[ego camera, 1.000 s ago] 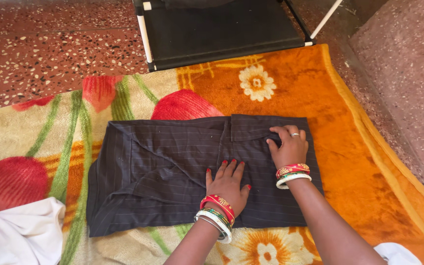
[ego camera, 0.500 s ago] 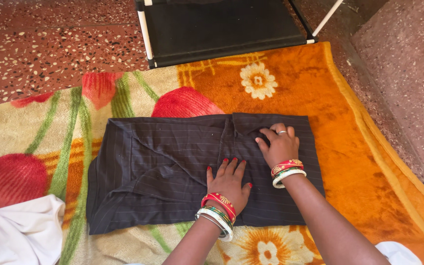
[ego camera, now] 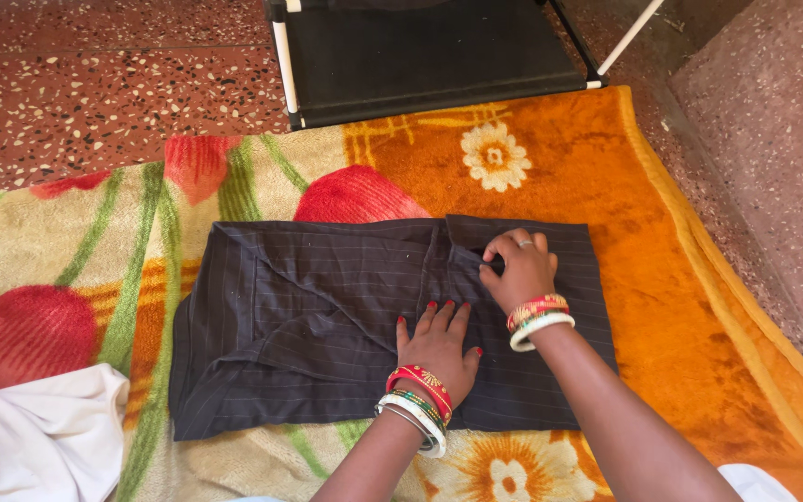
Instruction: The person folds a dark pinstriped shirt on a floral rug, then places it on a nearby clothing rack. The person then picks up a beige shirt and begins buttoning it.
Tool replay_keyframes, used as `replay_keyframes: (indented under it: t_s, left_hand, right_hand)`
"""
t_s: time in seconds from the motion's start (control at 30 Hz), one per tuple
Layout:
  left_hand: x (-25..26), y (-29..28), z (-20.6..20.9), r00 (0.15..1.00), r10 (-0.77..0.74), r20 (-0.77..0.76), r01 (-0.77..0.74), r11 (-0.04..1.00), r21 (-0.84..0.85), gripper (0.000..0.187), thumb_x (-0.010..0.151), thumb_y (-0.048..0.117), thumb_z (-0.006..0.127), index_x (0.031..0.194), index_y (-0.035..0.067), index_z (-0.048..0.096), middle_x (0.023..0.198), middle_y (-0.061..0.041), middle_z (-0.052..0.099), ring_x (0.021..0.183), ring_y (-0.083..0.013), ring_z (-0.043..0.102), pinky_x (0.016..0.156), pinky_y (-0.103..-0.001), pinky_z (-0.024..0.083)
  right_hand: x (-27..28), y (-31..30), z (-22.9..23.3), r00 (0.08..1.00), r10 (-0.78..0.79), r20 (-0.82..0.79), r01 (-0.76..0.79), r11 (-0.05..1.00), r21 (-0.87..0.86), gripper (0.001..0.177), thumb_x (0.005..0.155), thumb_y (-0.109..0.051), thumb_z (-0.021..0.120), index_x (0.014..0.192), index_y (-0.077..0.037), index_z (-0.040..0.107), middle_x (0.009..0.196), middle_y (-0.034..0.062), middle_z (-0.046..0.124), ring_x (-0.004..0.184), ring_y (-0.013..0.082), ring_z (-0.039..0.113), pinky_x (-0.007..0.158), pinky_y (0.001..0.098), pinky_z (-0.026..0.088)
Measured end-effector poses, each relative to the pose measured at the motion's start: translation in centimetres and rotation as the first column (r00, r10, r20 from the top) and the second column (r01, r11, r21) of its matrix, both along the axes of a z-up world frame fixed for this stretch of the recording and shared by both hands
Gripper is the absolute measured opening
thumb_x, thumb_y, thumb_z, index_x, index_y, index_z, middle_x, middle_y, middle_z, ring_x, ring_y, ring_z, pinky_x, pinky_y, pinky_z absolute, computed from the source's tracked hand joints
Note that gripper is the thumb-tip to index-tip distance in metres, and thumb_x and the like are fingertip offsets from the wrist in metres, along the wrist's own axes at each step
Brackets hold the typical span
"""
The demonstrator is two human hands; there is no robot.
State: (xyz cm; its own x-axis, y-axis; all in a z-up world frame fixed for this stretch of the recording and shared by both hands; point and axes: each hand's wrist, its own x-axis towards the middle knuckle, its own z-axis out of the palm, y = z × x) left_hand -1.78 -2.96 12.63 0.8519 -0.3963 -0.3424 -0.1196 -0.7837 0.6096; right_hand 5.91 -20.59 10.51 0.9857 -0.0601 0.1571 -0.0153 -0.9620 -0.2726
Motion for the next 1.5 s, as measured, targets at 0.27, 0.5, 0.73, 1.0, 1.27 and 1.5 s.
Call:
replay_keyframes:
  t_s: [0.27, 0.5, 0.73, 1.0, 1.27, 1.5]
  left_hand:
    - [0.1, 0.0, -0.3, 0.973, 0.225, 0.055, -0.211, 0.96, -0.181, 0.097, 0.083, 0.022, 0.075, 0.161, 0.023, 0.016, 0.16, -0.015, 0.03, 0.136, -0.0366, 0.044, 0.114, -0.059, 0.028]
    - [-0.4, -0.3, -2.1, 0.971, 0.094, 0.219, -0.071, 0.991, -0.111, 0.08, 0.085, 0.023, 0.075, 0.152, 0.032, 0.033, 0.151, -0.009, 0.047, 0.141, -0.0347, 0.044, 0.114, -0.06, 0.028]
    - [0.1, -0.3, -1.5, 0.98, 0.19, 0.061, -0.173, 0.962, -0.211, 0.09, 0.088, 0.024, 0.071, 0.161, 0.018, 0.02, 0.147, -0.014, 0.049, 0.136, -0.0353, 0.046, 0.116, -0.06, 0.026]
    - [-0.2, -0.3, -1.3, 0.991, 0.111, 0.08, -0.1, 0.986, -0.13, 0.077, 0.089, 0.03, 0.068, 0.155, 0.014, 0.031, 0.156, -0.009, 0.042, 0.146, -0.0291, 0.035, 0.119, -0.06, 0.021]
    - [-0.2, -0.1, -1.4, 0.995, -0.099, 0.003, 0.098, 0.984, 0.149, 0.091, 0.092, 0.042, 0.063, 0.158, 0.0, 0.017, 0.168, -0.014, 0.012, 0.157, -0.0265, 0.005, 0.122, -0.061, 0.002]
    - [0.2, 0.8, -1.3, 0.995, -0.094, 0.028, 0.087, 0.977, 0.195, 0.093, 0.092, 0.047, 0.064, 0.159, 0.001, 0.017, 0.17, -0.014, 0.009, 0.157, -0.0275, 0.002, 0.121, -0.063, 0.0]
  right_hand:
    - [-6.1, 0.2, 0.7, 0.94, 0.266, 0.214, -0.258, 0.964, -0.065, 0.019, 0.078, -0.011, 0.074, 0.094, -0.016, 0.067, 0.095, -0.0034, 0.071, 0.103, 0.0215, 0.062, 0.092, 0.0448, 0.039]
    - [-7.1, 0.2, 0.5, 0.938, 0.279, 0.206, -0.271, 0.96, -0.068, 0.018, 0.081, -0.012, 0.073, 0.098, -0.019, 0.069, 0.097, -0.0033, 0.072, 0.102, 0.0206, 0.063, 0.091, 0.0421, 0.039]
    - [-2.8, 0.6, 2.1, 0.955, 0.22, 0.198, -0.213, 0.975, -0.057, 0.015, 0.085, -0.018, 0.075, 0.1, -0.02, 0.074, 0.097, -0.0031, 0.074, 0.102, 0.0226, 0.063, 0.089, 0.0425, 0.039]
    - [-1.7, -0.3, 1.7, 0.968, 0.121, 0.22, -0.147, 0.984, 0.102, 0.023, 0.094, -0.022, 0.07, 0.116, -0.015, 0.071, 0.119, 0.0045, 0.071, 0.112, 0.0275, 0.061, 0.098, 0.0488, 0.045]
    - [-3.2, 2.3, -4.3, 0.973, 0.15, -0.176, -0.187, 0.957, -0.221, 0.071, 0.099, -0.053, 0.044, 0.157, -0.013, 0.034, 0.166, 0.0077, 0.028, 0.153, 0.0262, 0.022, 0.121, 0.0543, 0.016]
    - [-1.1, 3.9, -4.6, 0.964, 0.121, -0.236, -0.166, 0.969, -0.184, 0.074, 0.1, -0.058, 0.037, 0.158, -0.012, 0.028, 0.167, 0.0084, 0.023, 0.153, 0.0253, 0.017, 0.12, 0.0579, 0.008]
